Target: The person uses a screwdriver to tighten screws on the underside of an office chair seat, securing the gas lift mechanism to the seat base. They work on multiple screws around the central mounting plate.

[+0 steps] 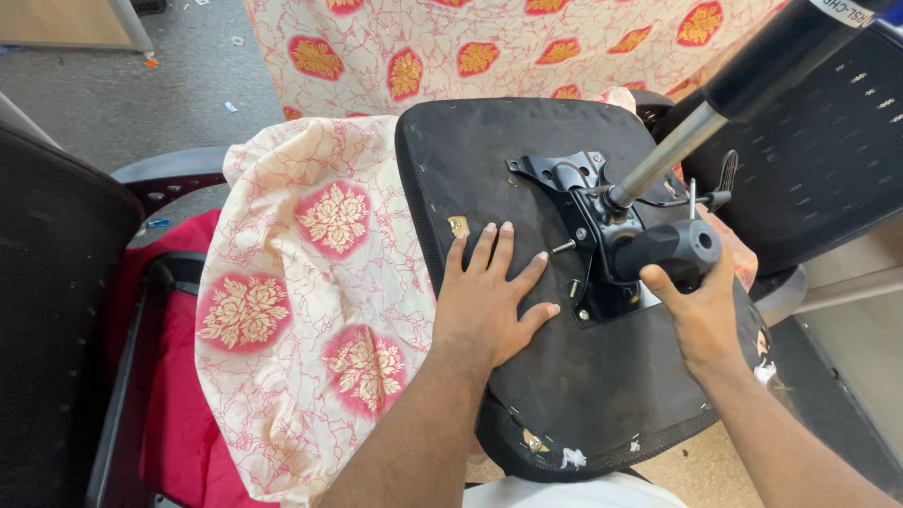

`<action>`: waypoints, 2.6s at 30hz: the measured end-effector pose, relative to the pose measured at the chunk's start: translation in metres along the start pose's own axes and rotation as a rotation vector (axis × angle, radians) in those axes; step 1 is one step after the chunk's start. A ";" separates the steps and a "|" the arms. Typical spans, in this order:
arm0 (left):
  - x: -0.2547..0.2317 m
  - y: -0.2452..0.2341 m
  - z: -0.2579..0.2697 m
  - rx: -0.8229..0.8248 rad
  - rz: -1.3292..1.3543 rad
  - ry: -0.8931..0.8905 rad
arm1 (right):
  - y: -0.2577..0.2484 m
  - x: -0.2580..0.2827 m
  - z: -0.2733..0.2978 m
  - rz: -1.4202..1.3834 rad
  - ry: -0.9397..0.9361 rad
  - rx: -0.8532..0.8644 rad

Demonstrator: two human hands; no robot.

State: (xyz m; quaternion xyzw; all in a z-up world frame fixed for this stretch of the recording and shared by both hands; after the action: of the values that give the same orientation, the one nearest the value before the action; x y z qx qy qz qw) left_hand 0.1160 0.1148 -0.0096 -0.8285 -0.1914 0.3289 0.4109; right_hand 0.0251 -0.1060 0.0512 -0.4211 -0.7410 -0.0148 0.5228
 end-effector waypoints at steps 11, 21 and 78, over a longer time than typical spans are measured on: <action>-0.005 -0.003 -0.002 0.063 -0.016 -0.050 | 0.013 -0.001 0.006 0.271 0.234 -0.447; -0.003 -0.005 -0.001 0.047 0.004 -0.041 | 0.018 -0.006 0.007 0.242 0.199 -0.520; -0.020 -0.048 -0.010 -0.184 0.879 -0.558 | 0.076 0.123 -0.046 -0.327 -0.149 0.113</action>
State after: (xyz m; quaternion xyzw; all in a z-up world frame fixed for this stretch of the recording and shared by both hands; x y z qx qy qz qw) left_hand 0.1066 0.1265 0.0413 -0.7440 0.0441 0.6602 0.0932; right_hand 0.0968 -0.0037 0.1372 -0.2649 -0.8360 -0.0267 0.4798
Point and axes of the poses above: each hand's wrist, its own z-axis away from the middle knuckle, its own y-axis out of the palm, x = y × z, the point moved 6 cm from there along -z, towards the middle knuckle, and after that the axes turned 8 degrees about -x, right-handed, at the moved point
